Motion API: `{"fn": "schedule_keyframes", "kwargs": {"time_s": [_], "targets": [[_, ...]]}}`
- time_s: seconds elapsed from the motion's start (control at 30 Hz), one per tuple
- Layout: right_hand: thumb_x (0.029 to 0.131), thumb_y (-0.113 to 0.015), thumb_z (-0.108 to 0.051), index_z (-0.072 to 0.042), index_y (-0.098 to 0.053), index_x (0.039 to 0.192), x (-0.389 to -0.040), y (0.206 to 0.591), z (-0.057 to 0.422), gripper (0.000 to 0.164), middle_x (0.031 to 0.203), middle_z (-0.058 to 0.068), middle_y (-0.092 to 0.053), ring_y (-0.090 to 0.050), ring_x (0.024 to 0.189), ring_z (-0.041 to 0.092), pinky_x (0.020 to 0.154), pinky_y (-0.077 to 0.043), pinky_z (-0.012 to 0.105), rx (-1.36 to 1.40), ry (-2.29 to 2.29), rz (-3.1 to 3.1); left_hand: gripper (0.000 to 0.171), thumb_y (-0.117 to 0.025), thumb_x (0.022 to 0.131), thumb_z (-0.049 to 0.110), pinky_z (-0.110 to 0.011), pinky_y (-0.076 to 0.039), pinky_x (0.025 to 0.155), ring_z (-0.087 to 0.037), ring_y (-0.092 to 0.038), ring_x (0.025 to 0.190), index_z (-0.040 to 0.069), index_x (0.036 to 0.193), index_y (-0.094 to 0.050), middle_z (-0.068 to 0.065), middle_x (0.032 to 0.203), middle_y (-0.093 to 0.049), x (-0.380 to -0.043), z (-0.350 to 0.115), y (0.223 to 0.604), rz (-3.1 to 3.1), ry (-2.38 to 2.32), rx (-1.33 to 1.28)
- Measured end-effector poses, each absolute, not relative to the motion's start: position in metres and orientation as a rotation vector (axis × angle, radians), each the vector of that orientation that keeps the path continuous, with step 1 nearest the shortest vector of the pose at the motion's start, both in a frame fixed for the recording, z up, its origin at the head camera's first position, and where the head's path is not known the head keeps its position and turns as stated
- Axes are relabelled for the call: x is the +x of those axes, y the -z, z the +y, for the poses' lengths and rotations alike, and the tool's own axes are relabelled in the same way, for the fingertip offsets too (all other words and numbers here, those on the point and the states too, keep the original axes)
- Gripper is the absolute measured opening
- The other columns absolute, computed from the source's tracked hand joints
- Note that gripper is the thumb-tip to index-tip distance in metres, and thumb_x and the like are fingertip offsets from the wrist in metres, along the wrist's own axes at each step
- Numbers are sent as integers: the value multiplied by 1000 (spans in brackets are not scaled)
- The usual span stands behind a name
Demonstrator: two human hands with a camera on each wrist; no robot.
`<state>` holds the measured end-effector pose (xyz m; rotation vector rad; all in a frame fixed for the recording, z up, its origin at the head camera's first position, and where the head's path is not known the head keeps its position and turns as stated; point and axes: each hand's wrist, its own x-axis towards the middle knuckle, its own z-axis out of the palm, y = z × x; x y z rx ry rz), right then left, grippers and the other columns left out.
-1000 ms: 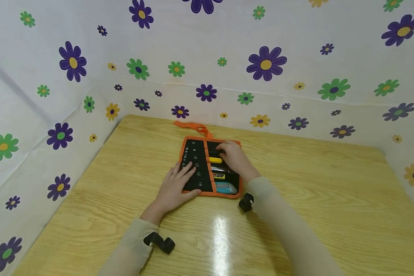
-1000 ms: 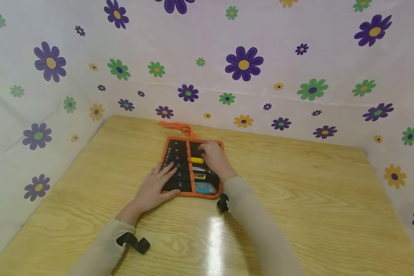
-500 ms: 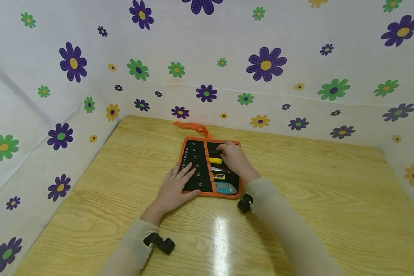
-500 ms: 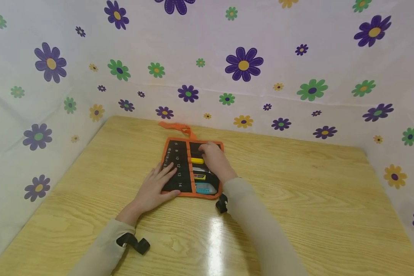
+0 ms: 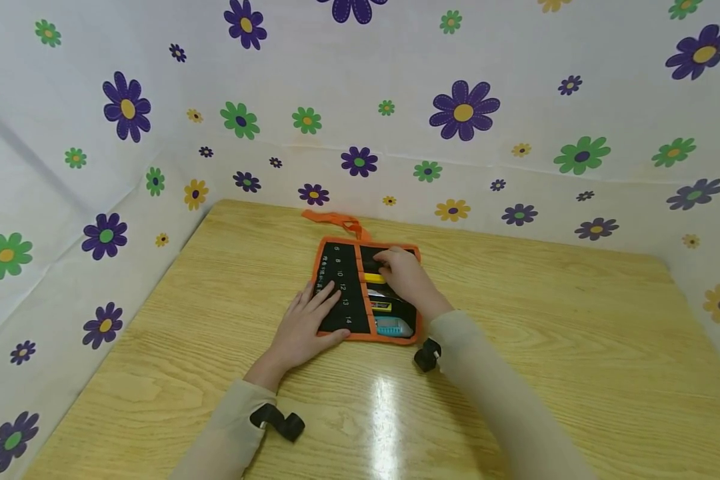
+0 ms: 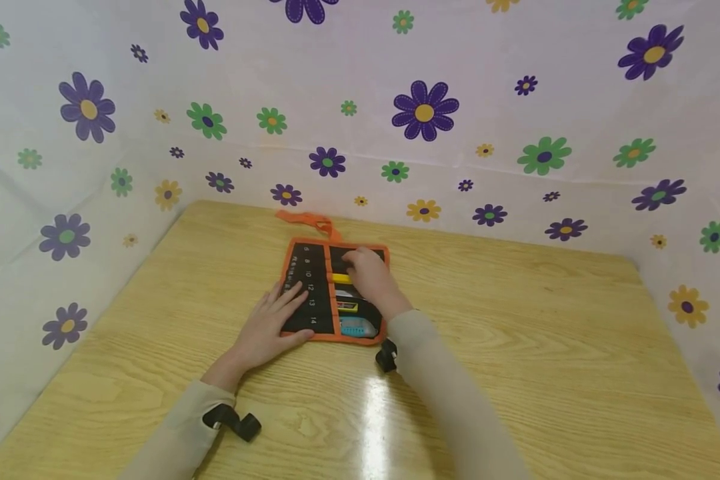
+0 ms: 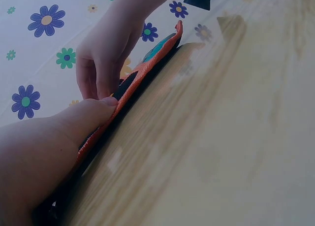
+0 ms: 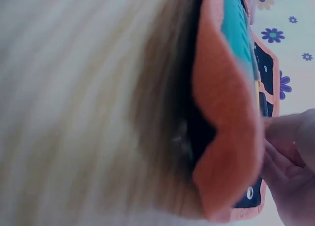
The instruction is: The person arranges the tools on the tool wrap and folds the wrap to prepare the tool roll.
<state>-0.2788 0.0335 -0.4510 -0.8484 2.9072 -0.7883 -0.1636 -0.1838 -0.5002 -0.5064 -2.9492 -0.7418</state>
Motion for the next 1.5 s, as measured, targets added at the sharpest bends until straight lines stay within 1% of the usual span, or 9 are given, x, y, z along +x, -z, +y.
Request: {"fn": "schedule_keyframes", "kwargs": {"time_s": [0.2, 0.33, 0.57, 0.73, 0.9, 1.03, 1.3, 1.4, 1.5], "targets": [[93, -64, -14, -6, -61, 129, -263, 448, 47, 37, 127, 12, -59, -55, 115, 28, 94, -47, 41, -979, 700, 2904, 77, -53, 89, 61, -50, -6, 115, -33, -4, 144, 18, 151, -33, 1, 158, -20, -163, -184, 500, -2961, 731, -501], [92, -66, -19, -7, -60, 129, -246, 444, 55, 40, 125, 12, -59, -54, 116, 29, 99, -44, 43, -1136, 676, 2854, 78, -52, 89, 62, -50, -7, 115, -34, -5, 144, 18, 150, -33, 1, 157, -20, -164, -184, 500, -2961, 721, -497], [88, -71, -27, -6, -62, 126, -214, 443, 66, 45, 123, 11, -58, -55, 111, 27, 93, -47, 41, -1315, 639, 2767, 78, -51, 89, 62, -50, -7, 115, -33, -4, 144, 18, 151, -33, 1, 158, -19, -164, -184, 501, -2968, 707, -497], [83, -74, -38, -7, -61, 127, -201, 445, 71, 56, 123, 10, -58, -54, 112, 26, 96, -46, 41, -1382, 496, 2762, 77, -52, 89, 61, -49, -6, 115, -33, -4, 144, 18, 151, -33, 1, 158, -20, -164, -184, 501, -2966, 718, -491], [76, -78, -39, -5, -61, 125, -195, 447, 74, 62, 118, 10, -58, -55, 106, 25, 88, -50, 37, -1372, 484, 2716, 78, -52, 89, 62, -47, -4, 115, -33, -3, 145, 20, 151, -32, 2, 158, -19, -164, -184, 501, -2967, 731, -489], [74, -79, -34, -5, -64, 121, -194, 449, 74, 58, 111, 8, -58, -54, 98, 22, 82, -51, 32, -1373, 468, 2704, 77, -52, 89, 62, -47, -4, 115, -33, -3, 144, 19, 151, -32, 2, 158, -19, -163, -183, 501, -2962, 736, -492], [84, -76, -20, -4, -67, 115, -195, 448, 72, 36, 104, 7, -63, -59, 95, 22, 83, -52, 34, -1460, 347, 2752, 74, -55, 89, 60, -47, -7, 115, -32, -7, 144, 18, 147, -40, 1, 155, -26, -164, -182, 501, -2931, 815, -457], [87, -72, -16, -4, -68, 112, -195, 447, 71, 29, 102, 7, -66, -61, 93, 23, 82, -53, 35, -1531, 277, 2790, 68, -56, 89, 58, -48, -11, 115, -33, -15, 143, 15, 141, -50, -2, 150, -37, -165, -182, 501, -2871, 898, -405], [88, -68, -11, -3, -68, 111, -195, 444, 71, 24, 99, 7, -68, -62, 86, 22, 76, -53, 33, -1539, 286, 2827, 58, -58, 90, 54, -48, -18, 114, -31, -29, 139, 14, 132, -59, -5, 140, -51, -166, -182, 500, -2772, 981, -334]]}}
